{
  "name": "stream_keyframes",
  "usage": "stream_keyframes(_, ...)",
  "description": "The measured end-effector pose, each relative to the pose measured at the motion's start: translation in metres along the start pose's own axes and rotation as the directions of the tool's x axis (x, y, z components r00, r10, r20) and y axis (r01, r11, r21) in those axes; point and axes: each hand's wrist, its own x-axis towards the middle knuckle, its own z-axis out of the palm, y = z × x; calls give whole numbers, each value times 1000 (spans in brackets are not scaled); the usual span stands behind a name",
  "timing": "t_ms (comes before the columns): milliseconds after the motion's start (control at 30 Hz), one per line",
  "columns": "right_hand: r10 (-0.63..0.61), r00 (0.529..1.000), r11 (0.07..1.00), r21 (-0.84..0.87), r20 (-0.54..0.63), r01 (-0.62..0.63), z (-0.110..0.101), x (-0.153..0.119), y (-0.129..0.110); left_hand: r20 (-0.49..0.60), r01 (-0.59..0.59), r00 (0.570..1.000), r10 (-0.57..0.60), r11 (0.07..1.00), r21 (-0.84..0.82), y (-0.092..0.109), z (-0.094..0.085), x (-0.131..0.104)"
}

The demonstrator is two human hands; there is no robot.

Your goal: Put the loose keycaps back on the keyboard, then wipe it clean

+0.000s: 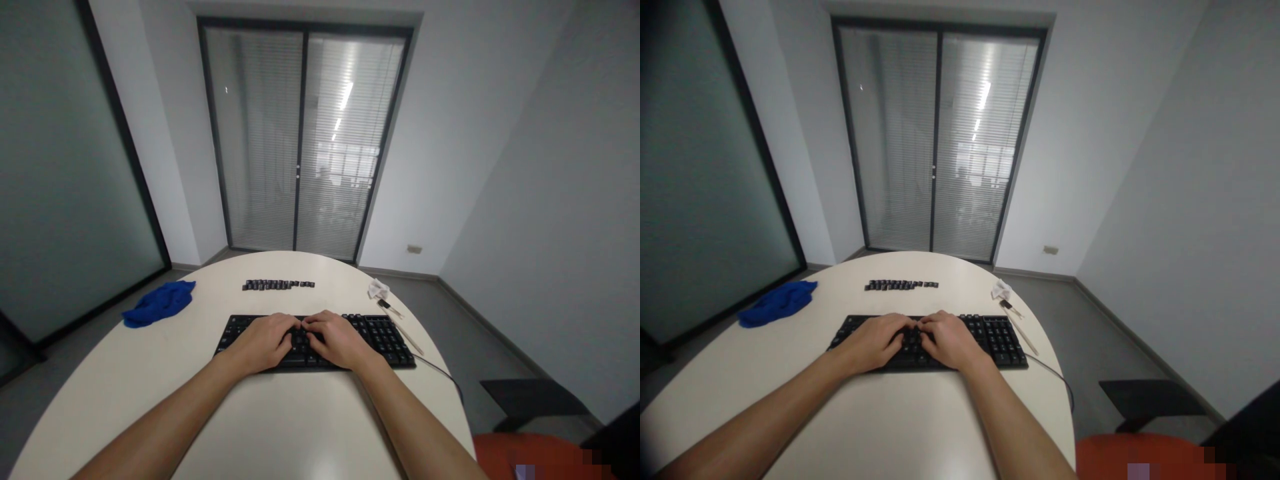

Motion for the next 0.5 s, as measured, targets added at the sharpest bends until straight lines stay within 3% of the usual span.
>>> stream_keyframes(267, 27, 998, 997, -78, 49, -23, -5, 3, -8, 39, -14, 999, 13, 999, 41, 2, -4, 1)
stream_keyframes(500, 6, 999, 998, -60, 40, -4, -5, 2, -7, 2, 5, 1000, -5, 1000, 24, 2, 2, 3)
